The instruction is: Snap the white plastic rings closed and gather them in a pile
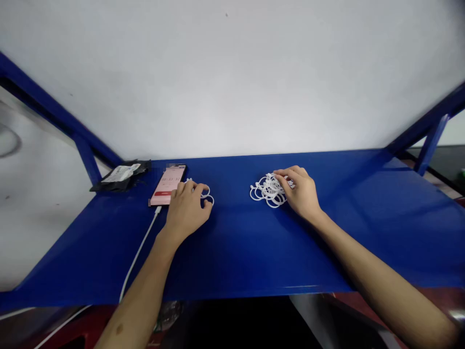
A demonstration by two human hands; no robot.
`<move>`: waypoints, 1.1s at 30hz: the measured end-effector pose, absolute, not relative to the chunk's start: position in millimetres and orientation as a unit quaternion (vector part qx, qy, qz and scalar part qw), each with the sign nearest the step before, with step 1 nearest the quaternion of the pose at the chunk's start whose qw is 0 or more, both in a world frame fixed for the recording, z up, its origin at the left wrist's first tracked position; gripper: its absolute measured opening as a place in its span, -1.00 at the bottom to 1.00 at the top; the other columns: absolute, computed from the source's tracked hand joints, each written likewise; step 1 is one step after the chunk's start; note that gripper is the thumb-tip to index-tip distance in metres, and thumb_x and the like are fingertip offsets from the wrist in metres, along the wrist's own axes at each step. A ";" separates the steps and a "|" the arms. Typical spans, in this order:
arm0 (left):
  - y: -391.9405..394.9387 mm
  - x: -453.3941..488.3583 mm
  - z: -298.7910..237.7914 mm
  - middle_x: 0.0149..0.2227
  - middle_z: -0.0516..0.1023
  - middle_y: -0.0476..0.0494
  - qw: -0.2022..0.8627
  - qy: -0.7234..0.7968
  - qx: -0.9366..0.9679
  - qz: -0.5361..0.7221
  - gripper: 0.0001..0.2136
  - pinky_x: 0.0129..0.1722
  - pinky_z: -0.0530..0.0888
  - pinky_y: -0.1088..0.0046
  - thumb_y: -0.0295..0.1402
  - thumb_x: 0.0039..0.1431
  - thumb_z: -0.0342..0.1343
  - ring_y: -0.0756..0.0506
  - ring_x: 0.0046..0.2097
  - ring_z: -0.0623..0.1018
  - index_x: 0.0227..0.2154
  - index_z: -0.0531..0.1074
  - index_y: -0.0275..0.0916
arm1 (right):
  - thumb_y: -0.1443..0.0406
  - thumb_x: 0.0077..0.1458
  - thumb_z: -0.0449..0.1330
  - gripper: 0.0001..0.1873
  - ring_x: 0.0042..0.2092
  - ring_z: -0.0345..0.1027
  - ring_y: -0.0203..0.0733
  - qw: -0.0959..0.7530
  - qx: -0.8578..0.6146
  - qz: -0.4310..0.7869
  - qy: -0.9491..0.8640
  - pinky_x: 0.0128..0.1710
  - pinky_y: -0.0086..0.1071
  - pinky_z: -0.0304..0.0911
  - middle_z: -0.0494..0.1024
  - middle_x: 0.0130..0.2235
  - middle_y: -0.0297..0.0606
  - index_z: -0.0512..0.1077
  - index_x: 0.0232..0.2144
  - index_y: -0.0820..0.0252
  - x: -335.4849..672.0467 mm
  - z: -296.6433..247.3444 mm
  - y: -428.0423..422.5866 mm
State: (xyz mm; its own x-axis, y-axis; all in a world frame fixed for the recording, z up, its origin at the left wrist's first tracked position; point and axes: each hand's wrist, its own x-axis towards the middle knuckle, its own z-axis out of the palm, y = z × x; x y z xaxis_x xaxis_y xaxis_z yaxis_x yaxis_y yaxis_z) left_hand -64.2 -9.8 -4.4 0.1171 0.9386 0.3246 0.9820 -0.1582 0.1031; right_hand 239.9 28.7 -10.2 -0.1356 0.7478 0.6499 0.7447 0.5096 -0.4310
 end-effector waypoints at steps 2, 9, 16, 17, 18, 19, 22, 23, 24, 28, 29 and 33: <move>-10.1 -67.1 -4.6 -0.07 0.51 -0.29 0.080 -0.668 -0.731 -0.115 -0.71 -0.01 0.36 0.06 -0.39 0.15 0.03 -0.36 0.02 0.41 -0.07 0.48 -0.25 | 0.26 0.29 0.14 -0.78 -0.21 0.33 -0.05 0.414 -0.509 -0.017 -0.754 -0.16 -0.16 0.32 0.55 -0.26 -0.15 0.57 -0.14 0.15 243.5 -15.5 33.8; -12.3 -65.9 -3.2 -0.19 0.61 -0.22 0.069 -0.669 -0.738 -0.061 -0.78 -0.07 0.32 0.10 -0.40 0.27 -0.03 -0.32 -0.04 0.47 -0.13 0.48 -0.23 | 0.24 0.32 0.11 -0.73 -0.16 0.24 0.01 0.404 -0.498 -0.099 -0.761 -0.12 -0.10 0.31 0.48 -0.20 -0.07 0.55 -0.10 0.21 238.7 -16.9 28.8; -14.7 -57.0 -3.7 -0.29 0.61 -0.15 0.079 -0.635 -0.760 -0.114 -0.91 -0.18 0.27 0.20 -0.36 0.25 0.12 -0.27 -0.15 0.49 -0.21 0.48 -0.18 | 0.31 0.31 0.13 -0.80 -0.15 0.31 -0.04 0.396 -0.396 -0.051 -0.827 -0.13 -0.13 0.33 0.52 -0.19 -0.11 0.50 -0.08 0.18 215.5 -3.0 -3.6; -15.6 -53.9 -4.0 -0.32 0.61 -0.12 0.081 -0.622 -0.767 -0.139 -0.92 -0.19 0.26 0.21 -0.36 0.24 0.13 -0.25 -0.17 0.49 -0.23 0.47 -0.18 | 0.31 0.31 0.13 -0.80 -0.15 0.33 -0.05 0.386 -0.375 -0.033 -0.843 -0.14 -0.14 0.34 0.53 -0.18 -0.11 0.49 -0.07 0.19 211.1 -2.2 -8.9; -16.9 -50.2 -4.3 -0.35 0.59 -0.10 0.083 -0.605 -0.774 -0.168 -0.94 -0.19 0.26 0.22 -0.36 0.24 0.15 -0.23 -0.20 0.49 -0.24 0.46 -0.18 | 0.30 0.32 0.12 -0.79 -0.15 0.35 -0.06 0.374 -0.353 -0.011 -0.857 -0.13 -0.15 0.35 0.53 -0.17 -0.11 0.48 -0.06 0.20 206.9 -1.8 -13.8; -18.6 -45.7 -4.8 -0.39 0.57 -0.07 0.084 -0.584 -0.783 -0.198 -0.95 -0.19 0.25 0.23 -0.36 0.24 0.16 -0.20 -0.23 0.49 -0.26 0.46 -0.19 | 0.29 0.33 0.11 -0.77 -0.15 0.37 -0.07 0.361 -0.339 0.014 -0.869 -0.13 -0.15 0.36 0.54 -0.17 -0.11 0.47 -0.04 0.22 203.0 -2.1 -18.1; -25.0 -30.1 -6.8 -0.45 0.52 -0.01 0.081 -0.507 -0.812 -0.278 -0.96 -0.17 0.26 0.25 -0.36 0.25 0.15 -0.13 -0.30 0.47 -0.30 0.45 -0.20 | 0.19 0.34 0.11 -0.68 -0.14 0.44 -0.08 0.338 -0.344 0.098 -0.870 -0.14 -0.18 0.40 0.56 -0.16 -0.10 0.41 0.04 0.26 194.6 -5.8 -26.2; -27.3 -25.2 -7.7 -0.47 0.50 0.00 0.077 -0.482 -0.821 -0.295 -0.94 -0.17 0.27 0.26 -0.36 0.27 0.14 -0.11 -0.32 0.46 -0.32 0.44 -0.20 | 0.17 0.33 0.12 -0.66 -0.15 0.46 -0.09 0.335 -0.350 0.127 -0.865 -0.16 -0.20 0.41 0.57 -0.16 -0.11 0.40 0.05 0.26 193.1 -7.6 -27.3; -29.3 -20.9 -8.7 -0.48 0.49 0.01 0.072 -0.461 -0.829 -0.306 -0.92 -0.18 0.27 0.27 -0.36 0.28 0.13 -0.10 -0.33 0.45 -0.34 0.44 -0.20 | 0.18 0.33 0.12 -0.67 -0.17 0.48 -0.12 0.334 -0.354 0.155 -0.860 -0.18 -0.23 0.41 0.58 -0.17 -0.12 0.39 0.04 0.25 192.1 -9.4 -27.8; -33.9 -14.0 -10.8 -0.44 0.48 0.01 0.009 -0.430 -0.835 -0.343 -0.90 -0.15 0.31 0.29 -0.35 0.29 0.12 -0.08 -0.31 0.45 -0.35 0.43 -0.20 | 0.28 0.35 0.08 -0.82 -0.34 0.48 -0.28 0.355 -0.373 0.257 -0.818 -0.31 -0.40 0.36 0.60 -0.29 -0.27 0.43 -0.08 0.18 191.3 -13.0 -26.5; -34.1 -14.6 -10.7 -0.41 0.49 0.01 -0.024 -0.433 -0.828 -0.356 -0.93 -0.14 0.33 0.30 -0.33 0.28 0.14 -0.07 -0.30 0.45 -0.31 0.43 -0.19 | 0.28 0.35 0.08 -0.83 -0.39 0.46 -0.30 0.364 -0.383 0.279 -0.802 -0.36 -0.42 0.33 0.58 -0.35 -0.31 0.43 -0.09 0.18 191.4 -12.8 -26.0; -32.0 -19.9 -9.6 -0.34 0.50 0.02 -0.189 -0.455 -0.769 -0.408 -0.76 -0.20 0.41 0.40 -0.19 0.18 0.27 -0.04 -0.29 0.48 -0.15 0.45 -0.15 | 0.23 0.35 0.08 -0.81 -0.51 0.37 -0.35 0.400 -0.399 0.349 -0.747 -0.44 -0.44 0.29 0.51 -0.47 -0.41 0.42 -0.10 0.16 191.3 -11.7 -25.6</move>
